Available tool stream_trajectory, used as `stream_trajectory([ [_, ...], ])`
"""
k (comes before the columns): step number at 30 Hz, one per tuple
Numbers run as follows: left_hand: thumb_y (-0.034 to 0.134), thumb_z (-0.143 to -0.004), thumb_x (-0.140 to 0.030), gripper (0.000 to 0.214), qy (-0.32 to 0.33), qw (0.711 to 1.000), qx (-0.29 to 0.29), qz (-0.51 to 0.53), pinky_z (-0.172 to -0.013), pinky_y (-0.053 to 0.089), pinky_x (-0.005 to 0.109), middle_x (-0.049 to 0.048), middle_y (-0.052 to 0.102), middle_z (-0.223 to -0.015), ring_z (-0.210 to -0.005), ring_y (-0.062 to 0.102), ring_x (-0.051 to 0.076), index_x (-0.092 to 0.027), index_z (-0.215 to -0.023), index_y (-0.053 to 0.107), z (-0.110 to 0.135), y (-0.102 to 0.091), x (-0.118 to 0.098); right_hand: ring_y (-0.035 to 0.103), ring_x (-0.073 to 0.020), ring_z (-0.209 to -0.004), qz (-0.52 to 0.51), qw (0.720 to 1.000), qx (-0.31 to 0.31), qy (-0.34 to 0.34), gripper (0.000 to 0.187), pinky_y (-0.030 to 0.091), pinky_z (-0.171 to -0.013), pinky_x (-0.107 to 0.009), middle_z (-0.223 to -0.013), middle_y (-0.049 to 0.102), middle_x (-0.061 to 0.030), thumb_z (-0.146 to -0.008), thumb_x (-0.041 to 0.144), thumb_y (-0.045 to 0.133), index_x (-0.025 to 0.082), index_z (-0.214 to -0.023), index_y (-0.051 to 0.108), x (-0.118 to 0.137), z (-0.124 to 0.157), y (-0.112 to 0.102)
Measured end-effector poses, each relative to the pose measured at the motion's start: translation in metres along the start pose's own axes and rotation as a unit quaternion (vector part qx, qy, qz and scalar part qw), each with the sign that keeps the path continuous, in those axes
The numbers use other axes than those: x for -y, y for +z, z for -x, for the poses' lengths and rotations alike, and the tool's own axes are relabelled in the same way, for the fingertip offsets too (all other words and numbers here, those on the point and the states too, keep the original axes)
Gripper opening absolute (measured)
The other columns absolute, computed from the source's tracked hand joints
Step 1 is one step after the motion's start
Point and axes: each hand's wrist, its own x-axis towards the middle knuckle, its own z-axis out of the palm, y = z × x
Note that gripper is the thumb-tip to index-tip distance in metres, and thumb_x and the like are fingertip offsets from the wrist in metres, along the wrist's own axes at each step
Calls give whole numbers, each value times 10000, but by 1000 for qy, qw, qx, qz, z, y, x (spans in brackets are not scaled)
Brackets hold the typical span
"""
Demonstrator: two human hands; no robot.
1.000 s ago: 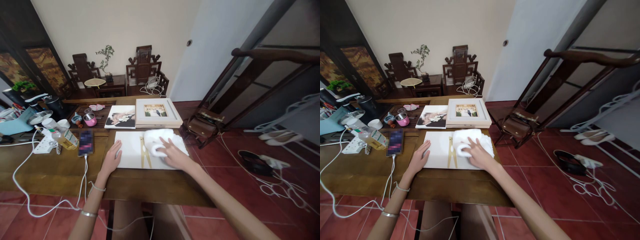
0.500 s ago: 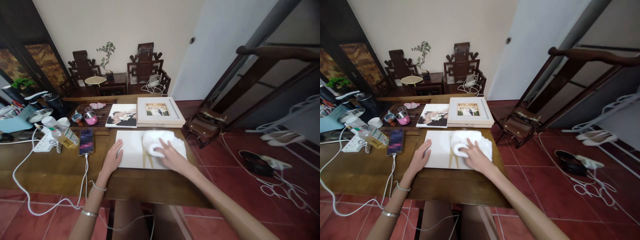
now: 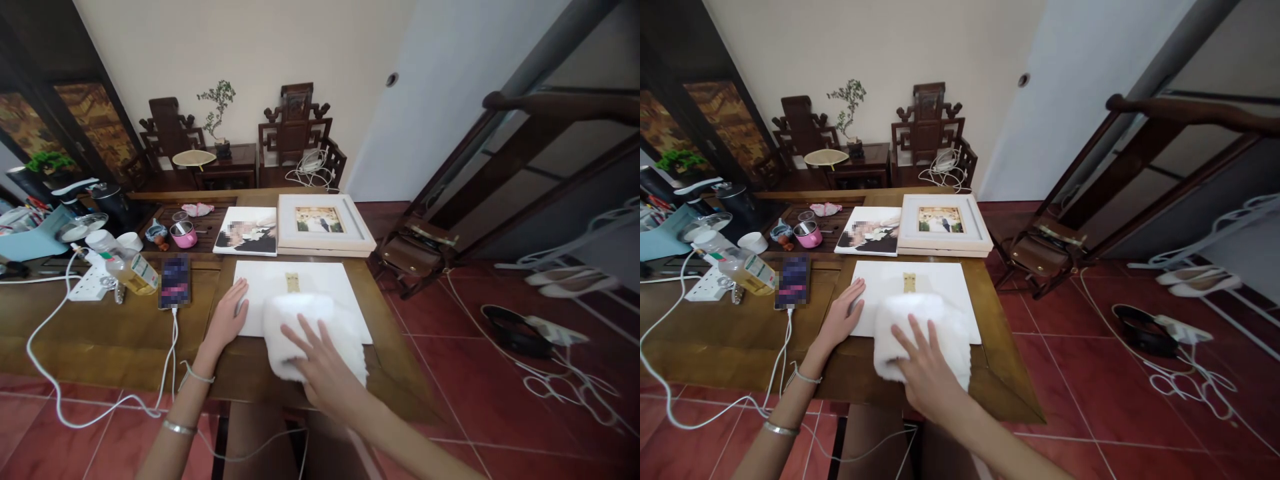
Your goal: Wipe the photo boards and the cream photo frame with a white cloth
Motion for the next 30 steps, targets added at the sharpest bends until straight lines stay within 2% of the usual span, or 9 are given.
stream_trajectory([
  [2, 435, -906, -256, 408, 4, 1000, 0, -3, -1133, 309, 443, 120, 480, -1400, -1345, 386, 218, -142, -1285, 534, 0, 0, 0, 52, -393, -1404, -15, 999, 19, -25, 502, 50, -1093, -674, -1518, 289, -47, -595, 35, 471, 181, -1016, 704, 2, 13, -1],
  [5, 434, -905, -254, 415, 7, 1000, 1, -9, -1135, 307, 436, 130, 477, -1401, -1346, 385, 217, -128, -1288, 530, 0, 0, 1, 60, -341, -1416, -26, 999, 12, -36, 567, 79, -1106, -645, -1497, 336, -41, -605, 13, 435, 188, -1087, 677, -10, 6, -7],
  [12, 450, -899, -255, 409, 6, 1000, -6, -9, -1127, 320, 452, 127, 489, -1390, -1337, 400, 229, -138, -1280, 539, 0, 0, 4, 151, -336, -1403, 15, 998, -6, 52, 623, 144, -1085, -621, -1460, 396, -104, -666, 26, 436, 155, -1262, 568, -57, -85, -32],
  [16, 448, -899, -248, 401, 16, 1000, -13, -8, -1121, 330, 453, 127, 499, -1382, -1327, 415, 229, -145, -1274, 545, 0, 1, 6, 169, -358, -1392, 48, 994, -20, 91, 571, 151, -1064, -639, -1448, 415, -105, -743, 61, 424, 162, -1293, 542, -56, -112, -30],
  [19, 448, -900, -249, 403, 20, 1000, -12, -10, -1122, 328, 453, 132, 498, -1382, -1330, 410, 228, -142, -1278, 542, 0, 2, 7, 112, -410, -1391, 65, 995, -8, 75, 516, 77, -1073, -660, -1485, 349, -122, -747, 110, 480, 153, -1250, 586, -35, -94, -17],
  [22, 448, -901, -251, 409, 14, 1000, -7, -9, -1126, 320, 456, 132, 491, -1388, -1337, 400, 228, -140, -1285, 535, 0, 2, 5, 64, -423, -1394, 50, 998, 12, 28, 458, 22, -1080, -667, -1509, 300, -115, -752, 113, 487, 176, -1180, 639, -5, -54, -5],
  [25, 446, -902, -252, 409, 2, 1000, -3, -6, -1133, 308, 458, 132, 482, -1395, -1341, 393, 229, -133, -1283, 537, 0, 2, 3, 54, -431, -1392, 21, 998, 54, -20, 402, 10, -1081, -676, -1523, 276, -88, -726, 114, 503, 177, -1079, 685, 16, -19, -5],
  [27, 440, -906, -251, 410, 0, 1000, -2, -7, -1136, 302, 460, 132, 473, -1402, -1346, 385, 227, -129, -1285, 534, 0, 2, 2, 74, -411, -1397, 1, 997, 74, -38, 422, 35, -1093, -662, -1513, 304, -65, -709, 105, 494, 184, -1079, 681, 17, -12, -11],
  [30, 437, -907, -249, 411, 4, 1000, -3, -9, -1133, 308, 458, 132, 473, -1402, -1347, 384, 223, -130, -1290, 529, 0, 2, 2, 112, -360, -1406, -6, 998, 66, -23, 527, 98, -1104, -627, -1483, 368, -46, -701, 76, 460, 214, -1180, 631, 3, -31, -20],
])
